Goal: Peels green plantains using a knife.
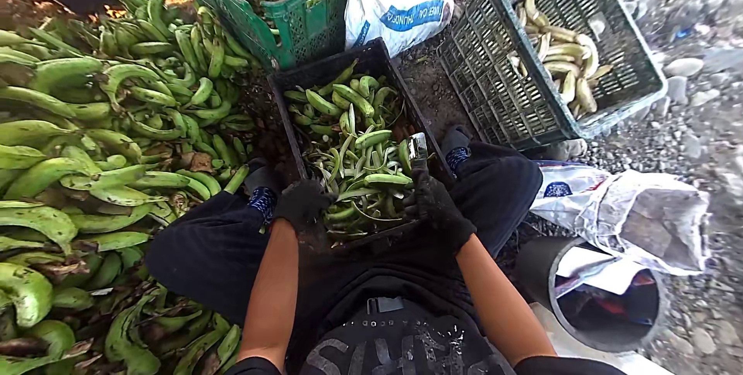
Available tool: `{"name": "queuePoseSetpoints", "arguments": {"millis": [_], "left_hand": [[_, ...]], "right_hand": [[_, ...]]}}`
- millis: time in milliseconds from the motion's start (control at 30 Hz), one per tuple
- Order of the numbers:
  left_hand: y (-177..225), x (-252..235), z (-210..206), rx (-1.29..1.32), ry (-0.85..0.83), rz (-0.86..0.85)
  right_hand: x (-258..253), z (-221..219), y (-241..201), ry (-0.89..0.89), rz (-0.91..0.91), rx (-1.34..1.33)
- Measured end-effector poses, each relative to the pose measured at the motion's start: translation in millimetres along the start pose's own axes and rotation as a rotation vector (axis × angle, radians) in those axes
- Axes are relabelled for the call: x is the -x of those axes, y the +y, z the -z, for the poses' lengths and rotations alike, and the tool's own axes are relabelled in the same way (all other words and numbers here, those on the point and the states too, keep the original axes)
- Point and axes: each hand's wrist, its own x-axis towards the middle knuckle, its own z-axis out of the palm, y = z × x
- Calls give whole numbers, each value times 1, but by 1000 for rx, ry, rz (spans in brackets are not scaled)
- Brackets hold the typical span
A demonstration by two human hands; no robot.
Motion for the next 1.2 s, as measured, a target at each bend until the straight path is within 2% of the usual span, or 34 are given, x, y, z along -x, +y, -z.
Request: {"name": "queuePoseSetpoints", "arguments": {"millis": [100, 167, 233, 300, 367, 467, 567, 633, 767, 833, 967, 1067, 1200], "left_hand": [[7, -21, -13, -173, -29, 50], [27, -22, -20, -206, 76, 46], [52, -35, -34, -181, 259, -128], [85, -55, -53, -247, 330, -380], [114, -79, -74, -356, 284, -568], [143, -97, -87, -439, 146, -513], [146, -95, -78, -453, 183, -539], [134, -78, -60, -244, 237, -541], [83, -45, -13, 674, 263, -628], [59, -34, 1, 988, 267, -661], [34, -30, 5, 1288, 347, -620], [27, -40, -2, 1499, 399, -638], [20, -47, -4, 1416, 532, -537]], "right_hand": [[5, 2, -6, 5, 13, -84], [9, 6, -11, 19, 19, -212], [8, 13, -9, 37, 77, -373], [1, 17, -4, 52, 146, -496], [-4, 16, -1, 78, 253, -568], [-4, 16, 6, 58, 396, -555], [3, 16, 4, 41, 347, -489], [5, 12, 1, 48, 334, -419], [-4, -1, -10, -36, 346, -94], [-9, -14, -17, -71, 398, 75], [-29, -54, -32, -23, 592, 513], [-26, -73, -39, -35, 502, 845], [-1, -77, -31, 31, 472, 994]]}}
